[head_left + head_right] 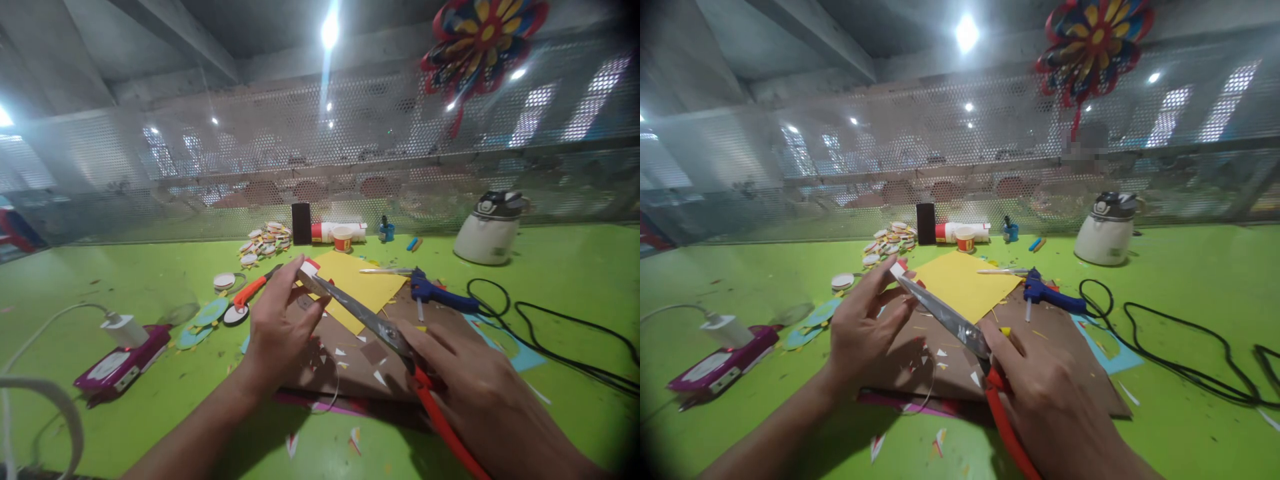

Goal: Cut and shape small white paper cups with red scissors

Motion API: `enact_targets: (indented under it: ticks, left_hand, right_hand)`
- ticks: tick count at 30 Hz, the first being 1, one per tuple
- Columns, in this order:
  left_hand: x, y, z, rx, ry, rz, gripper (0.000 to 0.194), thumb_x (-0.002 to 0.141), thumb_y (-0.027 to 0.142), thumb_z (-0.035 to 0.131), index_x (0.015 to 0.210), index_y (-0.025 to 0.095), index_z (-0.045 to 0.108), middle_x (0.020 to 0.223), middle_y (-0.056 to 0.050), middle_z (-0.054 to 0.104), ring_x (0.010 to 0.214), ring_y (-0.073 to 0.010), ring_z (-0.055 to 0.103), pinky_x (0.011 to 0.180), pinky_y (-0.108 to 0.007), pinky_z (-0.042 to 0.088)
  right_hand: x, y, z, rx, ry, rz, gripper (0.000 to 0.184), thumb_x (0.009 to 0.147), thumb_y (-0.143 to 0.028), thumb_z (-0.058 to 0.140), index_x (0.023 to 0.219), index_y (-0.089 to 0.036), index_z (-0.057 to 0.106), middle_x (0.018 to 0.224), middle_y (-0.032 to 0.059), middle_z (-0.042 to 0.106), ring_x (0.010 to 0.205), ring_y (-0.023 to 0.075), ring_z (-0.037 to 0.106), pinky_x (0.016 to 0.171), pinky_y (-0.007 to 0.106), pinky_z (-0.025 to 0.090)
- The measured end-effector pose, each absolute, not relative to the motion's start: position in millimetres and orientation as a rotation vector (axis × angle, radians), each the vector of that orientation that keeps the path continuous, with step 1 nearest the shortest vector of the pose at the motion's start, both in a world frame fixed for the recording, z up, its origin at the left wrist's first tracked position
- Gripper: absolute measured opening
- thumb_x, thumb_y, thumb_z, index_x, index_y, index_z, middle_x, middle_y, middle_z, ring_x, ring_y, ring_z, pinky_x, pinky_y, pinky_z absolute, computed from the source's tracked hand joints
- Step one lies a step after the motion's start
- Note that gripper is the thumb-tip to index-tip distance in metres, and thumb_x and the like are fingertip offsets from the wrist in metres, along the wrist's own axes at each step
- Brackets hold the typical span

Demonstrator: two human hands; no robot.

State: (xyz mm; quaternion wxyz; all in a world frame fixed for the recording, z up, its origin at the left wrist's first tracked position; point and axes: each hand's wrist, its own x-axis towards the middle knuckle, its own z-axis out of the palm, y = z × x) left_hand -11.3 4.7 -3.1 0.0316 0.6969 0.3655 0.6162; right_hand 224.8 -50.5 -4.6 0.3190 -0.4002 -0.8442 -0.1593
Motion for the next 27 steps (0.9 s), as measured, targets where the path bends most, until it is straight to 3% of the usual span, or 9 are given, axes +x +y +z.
enact_targets:
  ticks: [12,27]
  left_hand:
    - [-10.7,2.2,-1.1,2.156,1.162,1.879,0.050,0.085,0.017,0.067,0.134,0.011,0.055,0.127,-0.016,0.063,0.110,-0.0244,0.069,0.096,-0.037,0.062]
    - [-13.1,5.6,-0.3,2.220,1.181,1.850,0.056,0.080,0.012,0.067,0.135,0.019,0.056,0.126,-0.011,0.064,0.108,-0.0232,0.068,0.095,-0.040,0.061]
  right_hand:
    - [224.0,-48.7,-6.0,-1.064,-2.222,-0.423,0.039,0.086,-0.008,0.045,0.122,-0.009,0.060,0.079,0.0102,0.071,0.061,0.0240,0.069,0.050,0.034,0.053]
    - [225.5,-47.3,-5.1,-1.110,-2.252,-0.380,0.042,0.082,-0.005,0.047,0.121,-0.010,0.062,0.076,0.0109,0.071,0.058,0.0255,0.067,0.062,0.042,0.055]
